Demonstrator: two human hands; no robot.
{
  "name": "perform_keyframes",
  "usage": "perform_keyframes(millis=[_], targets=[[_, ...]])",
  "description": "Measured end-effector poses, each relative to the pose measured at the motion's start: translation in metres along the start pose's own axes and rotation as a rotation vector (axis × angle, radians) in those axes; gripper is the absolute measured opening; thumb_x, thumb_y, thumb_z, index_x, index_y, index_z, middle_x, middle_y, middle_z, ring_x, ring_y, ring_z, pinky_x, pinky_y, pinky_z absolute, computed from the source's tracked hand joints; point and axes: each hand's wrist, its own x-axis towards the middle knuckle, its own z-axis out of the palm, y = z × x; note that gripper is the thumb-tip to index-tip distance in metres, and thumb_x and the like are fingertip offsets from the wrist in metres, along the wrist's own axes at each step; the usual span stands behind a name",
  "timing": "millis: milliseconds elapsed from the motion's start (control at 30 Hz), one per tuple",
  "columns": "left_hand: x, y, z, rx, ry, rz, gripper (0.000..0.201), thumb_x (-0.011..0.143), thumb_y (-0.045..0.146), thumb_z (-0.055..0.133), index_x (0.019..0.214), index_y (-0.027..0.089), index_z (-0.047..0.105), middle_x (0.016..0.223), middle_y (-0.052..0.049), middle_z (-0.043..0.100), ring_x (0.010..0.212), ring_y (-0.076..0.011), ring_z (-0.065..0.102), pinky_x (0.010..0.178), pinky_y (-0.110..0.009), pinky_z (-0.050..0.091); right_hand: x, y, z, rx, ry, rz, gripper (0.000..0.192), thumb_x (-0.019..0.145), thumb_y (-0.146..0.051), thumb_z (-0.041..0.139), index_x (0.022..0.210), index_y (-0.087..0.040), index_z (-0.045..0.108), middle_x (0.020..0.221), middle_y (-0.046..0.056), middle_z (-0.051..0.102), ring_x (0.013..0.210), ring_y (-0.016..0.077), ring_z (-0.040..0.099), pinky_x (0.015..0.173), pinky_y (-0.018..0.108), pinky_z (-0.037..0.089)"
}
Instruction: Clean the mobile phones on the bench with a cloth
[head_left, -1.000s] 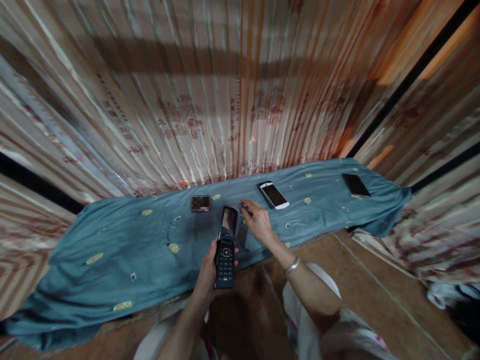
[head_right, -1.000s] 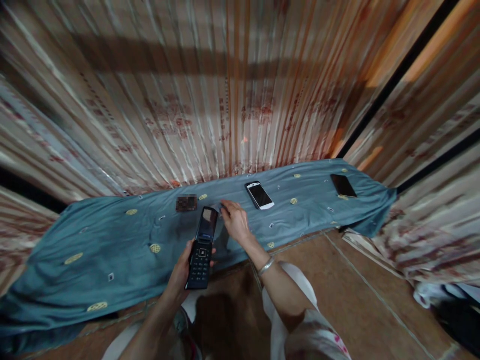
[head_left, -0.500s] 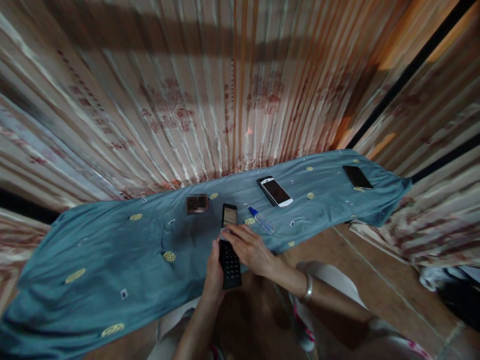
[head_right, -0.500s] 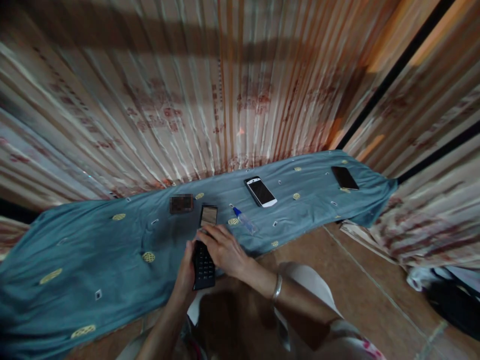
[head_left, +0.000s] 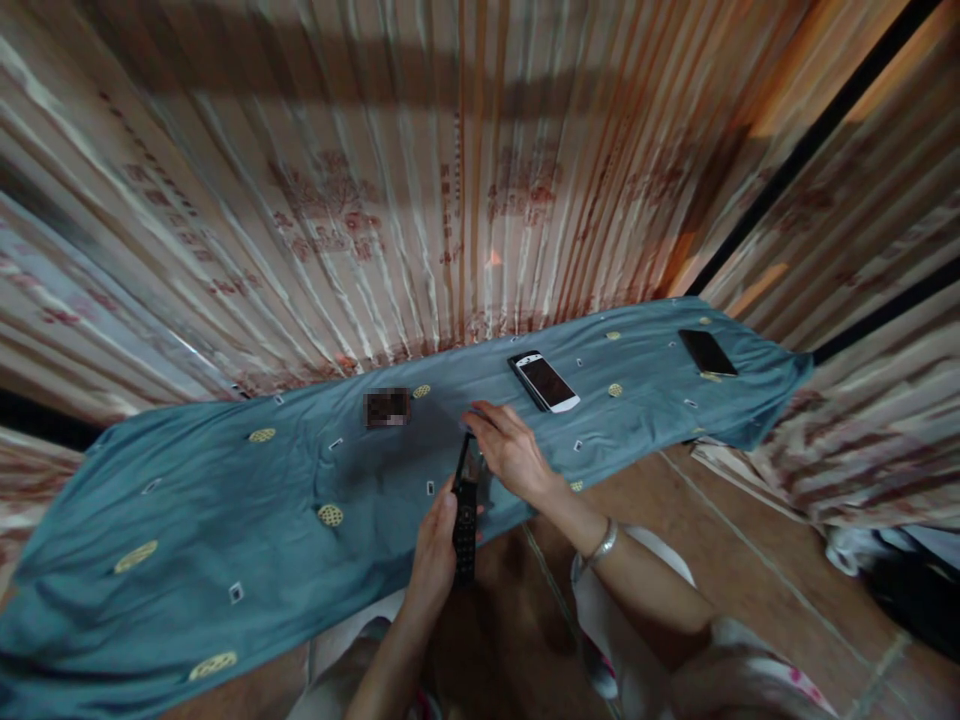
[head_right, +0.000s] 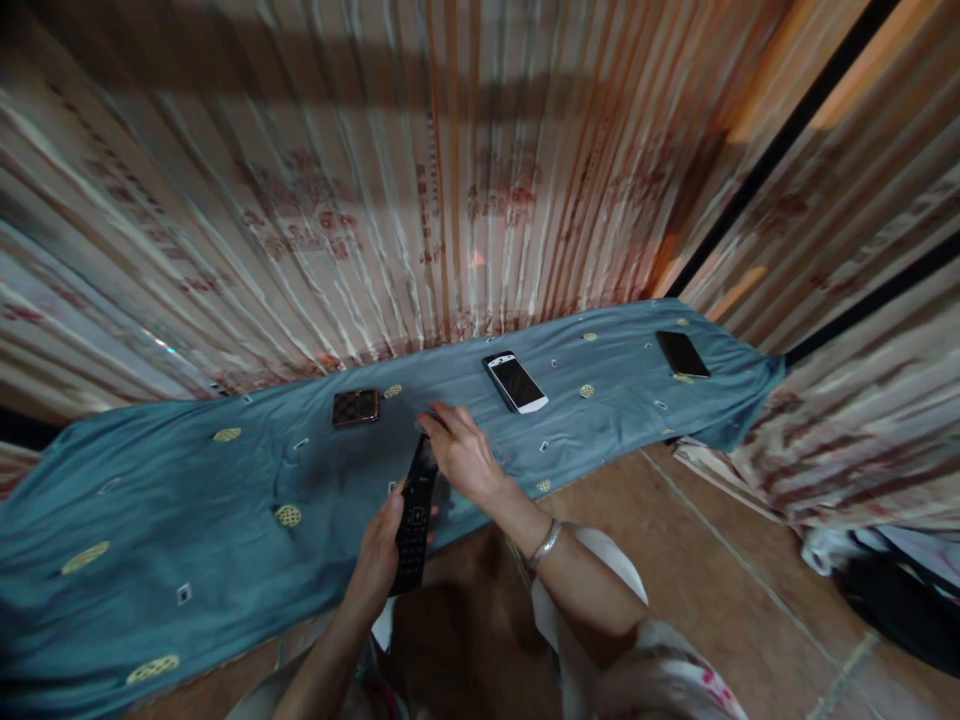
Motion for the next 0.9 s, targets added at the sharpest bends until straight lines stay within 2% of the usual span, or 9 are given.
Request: perform_keyframes(millis=[167,233,300,433,533,633,700,767,900], targets=[[0.0,-0.002,-0.002,-0.047,-0.016,-0.054,0.075,0.073,0.06,0.056,0.134,0.017,0.045,0.082,-0.007,0.071,0.054,-0.0148,0.061,0.044,-0.022,0.041,0.008,0.015,-0.005,0.219,0.093,0.201,0.028,0.091,-0.021,0.043,0.11,-0.021,0.064,0.108,0.006,0.067,0.101,0.0191,0.061,0.091,0.035,0.049],[0.001,-0.002,-0.003,-0.046,-0.006,-0.053,0.075,0.073,0.06,0.056,0.133,0.017,0.046,0.08,-0.007,0.071,0.052,-0.0147,0.06,0.044,-0.022,0.04,0.009,0.014,-0.007,0.271,0.126,0.234,0.026,0.091,-0.023,0.045,0.108,-0.023,0.065,0.106,0.005,0.067,0.101,0.0181,0.061,0.091,0.034,0.049],[0.003,-0.003,-0.004,-0.033,0.004,-0.04,0.075,0.073,0.062,0.055,0.132,0.016,0.048,0.08,-0.007,0.071,0.052,-0.015,0.06,0.044,-0.022,0.04,0.007,0.009,-0.007,0.252,0.119,0.162,0.027,0.091,-0.023,0.045,0.11,-0.023,0.064,0.109,0.006,0.066,0.103,0.018,0.06,0.092,0.034,0.048],[0.008,-0.007,-0.007,-0.021,0.016,0.002,0.07,0.075,0.064,0.05,0.127,0.018,0.052,0.081,-0.006,0.07,0.057,-0.0166,0.061,0.048,-0.024,0.043,-0.007,-0.016,-0.003,0.104,-0.014,-0.074,0.031,0.089,-0.015,0.044,0.113,-0.021,0.062,0.117,0.009,0.061,0.105,0.0205,0.056,0.091,0.038,0.049],[0.011,-0.007,-0.01,-0.009,0.078,0.057,0.062,0.075,0.062,0.051,0.116,0.016,0.061,0.082,-0.006,0.07,0.07,-0.0193,0.064,0.056,-0.026,0.047,-0.019,-0.035,0.003,0.032,-0.1,-0.176,0.031,0.087,-0.013,0.045,0.113,-0.017,0.061,0.115,0.011,0.061,0.103,0.0219,0.054,0.089,0.037,0.05],[0.012,-0.005,-0.012,-0.007,0.155,0.129,0.053,0.073,0.058,0.057,0.101,0.014,0.068,0.085,-0.006,0.07,0.087,-0.0214,0.062,0.071,-0.026,0.049,-0.026,-0.045,0.007,0.012,-0.132,-0.241,0.03,0.088,-0.014,0.045,0.113,-0.014,0.06,0.112,0.011,0.062,0.101,0.022,0.054,0.089,0.035,0.05],[0.011,-0.004,-0.011,-0.017,0.139,0.107,0.054,0.073,0.058,0.058,0.102,0.014,0.068,0.083,-0.006,0.07,0.085,-0.0222,0.063,0.068,-0.027,0.049,-0.025,-0.043,0.008,0.002,-0.121,-0.259,0.03,0.089,-0.016,0.043,0.113,-0.014,0.06,0.112,0.012,0.062,0.101,0.0216,0.054,0.09,0.035,0.05],[0.009,-0.003,-0.01,-0.017,0.079,0.045,0.06,0.074,0.06,0.055,0.112,0.015,0.062,0.083,-0.007,0.07,0.075,-0.0212,0.064,0.056,-0.026,0.047,-0.021,-0.034,0.007,-0.016,-0.097,-0.241,0.03,0.09,-0.017,0.042,0.113,-0.015,0.061,0.113,0.012,0.062,0.101,0.0213,0.055,0.09,0.035,0.05],[0.005,-0.004,-0.007,-0.01,-0.004,-0.026,0.07,0.074,0.061,0.054,0.128,0.017,0.05,0.084,-0.007,0.07,0.059,-0.0163,0.063,0.047,-0.022,0.042,-0.005,-0.007,0.002,-0.027,-0.018,-0.072,0.031,0.091,-0.016,0.04,0.114,-0.016,0.062,0.116,0.012,0.061,0.104,0.0217,0.055,0.091,0.036,0.049]])
